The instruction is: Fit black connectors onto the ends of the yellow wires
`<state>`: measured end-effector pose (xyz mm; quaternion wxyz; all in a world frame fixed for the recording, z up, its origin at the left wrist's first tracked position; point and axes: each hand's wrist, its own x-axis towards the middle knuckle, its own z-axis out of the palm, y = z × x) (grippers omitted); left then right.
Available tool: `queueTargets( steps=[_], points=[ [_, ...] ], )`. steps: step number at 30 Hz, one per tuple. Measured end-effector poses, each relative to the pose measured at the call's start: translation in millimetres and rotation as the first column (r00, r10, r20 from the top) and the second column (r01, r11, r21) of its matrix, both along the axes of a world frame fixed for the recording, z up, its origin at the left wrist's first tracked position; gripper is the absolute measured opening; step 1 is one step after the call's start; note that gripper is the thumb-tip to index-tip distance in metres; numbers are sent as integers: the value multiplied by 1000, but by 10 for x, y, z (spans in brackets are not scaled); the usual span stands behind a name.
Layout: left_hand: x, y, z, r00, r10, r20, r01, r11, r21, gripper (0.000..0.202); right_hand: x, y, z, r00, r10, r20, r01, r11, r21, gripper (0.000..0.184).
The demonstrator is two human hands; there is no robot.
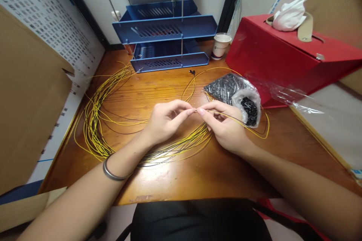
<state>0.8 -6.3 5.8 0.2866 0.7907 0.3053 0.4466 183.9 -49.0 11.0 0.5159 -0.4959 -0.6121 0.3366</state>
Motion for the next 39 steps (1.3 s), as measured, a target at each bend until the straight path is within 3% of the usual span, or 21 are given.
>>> queueTargets(
  steps=[13,21,33,36,39],
  points=[
    [-13,-4,0,999,-38,-14,37,997,-69,19,-6,-30,-31,999,-40,14,40,999,35,17],
    [0,-15,43,998,-54,-14,53,998,-45,19,-11,-27,-30,1000,-26,7,26,998,54,13],
    [-29,16,-17,999,-40,-37,36,994,-101,44,-1,-30,-36,1000,-27,2,27,998,63,14],
    [-30,23,-16,1000,5,-18,-7,997,-82,37,1,-24,-51,1000,-24,-4,25,997,78,14],
    [-26,7,6,999,-29,12,30,999,-27,17,-3,-17,-52,1000,-24,1,24,996,82,14]
  ],
)
